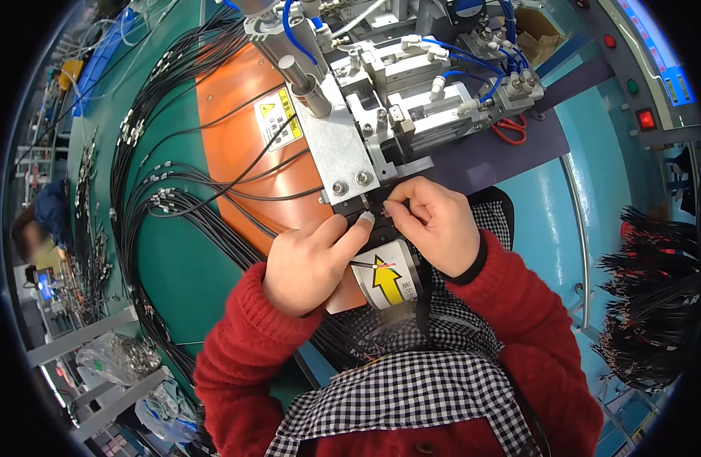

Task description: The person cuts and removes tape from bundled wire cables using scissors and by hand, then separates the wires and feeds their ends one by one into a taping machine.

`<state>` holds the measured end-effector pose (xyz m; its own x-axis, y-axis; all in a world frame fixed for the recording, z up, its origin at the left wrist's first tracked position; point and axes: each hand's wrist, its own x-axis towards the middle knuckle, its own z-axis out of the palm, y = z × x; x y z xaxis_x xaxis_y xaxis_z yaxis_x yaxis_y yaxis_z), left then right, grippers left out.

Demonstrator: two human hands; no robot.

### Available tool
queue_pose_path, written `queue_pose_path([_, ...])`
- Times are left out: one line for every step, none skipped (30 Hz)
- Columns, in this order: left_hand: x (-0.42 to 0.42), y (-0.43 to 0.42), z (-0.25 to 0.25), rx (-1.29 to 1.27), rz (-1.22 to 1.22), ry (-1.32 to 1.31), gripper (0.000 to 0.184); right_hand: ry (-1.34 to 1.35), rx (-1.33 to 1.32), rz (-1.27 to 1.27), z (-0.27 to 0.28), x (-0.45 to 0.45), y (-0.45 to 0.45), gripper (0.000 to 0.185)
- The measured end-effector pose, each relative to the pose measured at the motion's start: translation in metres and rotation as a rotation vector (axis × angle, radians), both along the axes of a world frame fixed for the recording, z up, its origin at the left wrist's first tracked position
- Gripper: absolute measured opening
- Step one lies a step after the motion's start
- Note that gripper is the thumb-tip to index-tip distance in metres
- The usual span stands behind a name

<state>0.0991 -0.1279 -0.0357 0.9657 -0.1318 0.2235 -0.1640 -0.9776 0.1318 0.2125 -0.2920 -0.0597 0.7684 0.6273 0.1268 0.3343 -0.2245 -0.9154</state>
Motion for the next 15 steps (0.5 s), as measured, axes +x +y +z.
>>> queue_pose_path([0.000, 0.000, 0.001, 0.000, 0.004, -0.003, 0.030, -0.003, 0.000, 0.004, -0.001, 0.000, 0.000, 0.007])
queue_pose_path([-0.002, 0.000, 0.003, -0.028, 0.017, -0.003, 0.029, 0.022, -0.019, 0.005, -0.001, 0.000, 0.000, 0.007])
queue_pose_path([-0.003, 0.000, 0.005, -0.057, 0.027, -0.002, 0.029, 0.048, -0.039, 0.004, -0.002, -0.001, -0.001, 0.007])
queue_pose_path([-0.004, 0.000, 0.007, -0.085, 0.036, -0.002, 0.028, 0.073, -0.059, 0.002, -0.003, -0.001, -0.002, 0.008])
queue_pose_path([-0.005, 0.000, 0.008, -0.112, 0.042, -0.003, 0.028, 0.098, -0.077, -0.003, -0.003, -0.001, -0.003, 0.008])
queue_pose_path([-0.007, 0.002, 0.008, -0.112, 0.039, -0.004, 0.028, 0.097, -0.077, -0.006, -0.002, 0.000, -0.004, 0.008])
queue_pose_path([-0.010, 0.007, 0.007, -0.138, 0.038, -0.014, 0.027, 0.134, -0.097, 0.002, -0.002, 0.001, -0.004, 0.008])
queue_pose_path([-0.013, 0.012, 0.006, -0.164, 0.037, -0.025, 0.027, 0.171, -0.116, 0.011, -0.002, 0.003, -0.004, 0.008])
queue_pose_path([-0.017, 0.016, 0.004, -0.191, 0.039, -0.032, 0.026, 0.211, -0.137, 0.021, -0.002, 0.004, -0.005, 0.009])
queue_pose_path([-0.020, 0.017, 0.003, -0.216, 0.041, -0.039, 0.025, 0.251, -0.157, 0.033, -0.002, 0.004, -0.005, 0.009])
queue_pose_path([-0.021, 0.017, 0.002, -0.213, 0.041, -0.039, 0.025, 0.251, -0.154, 0.033, -0.003, 0.004, -0.005, 0.009])
queue_pose_path([-0.021, 0.016, 0.002, -0.210, 0.058, -0.019, 0.025, 0.295, -0.133, 0.031, -0.004, 0.003, -0.005, 0.007])
queue_pose_path([-0.022, 0.014, 0.002, -0.206, 0.074, 0.000, 0.025, 0.339, -0.113, 0.028, -0.007, 0.003, -0.004, 0.006])
queue_pose_path([-0.021, 0.013, 0.002, -0.203, 0.091, 0.019, 0.025, 0.382, -0.092, 0.025, -0.009, 0.002, -0.004, 0.005])
queue_pose_path([-0.021, 0.012, 0.003, -0.199, 0.108, 0.036, 0.025, 0.424, -0.071, 0.023, -0.011, 0.001, -0.004, 0.004])
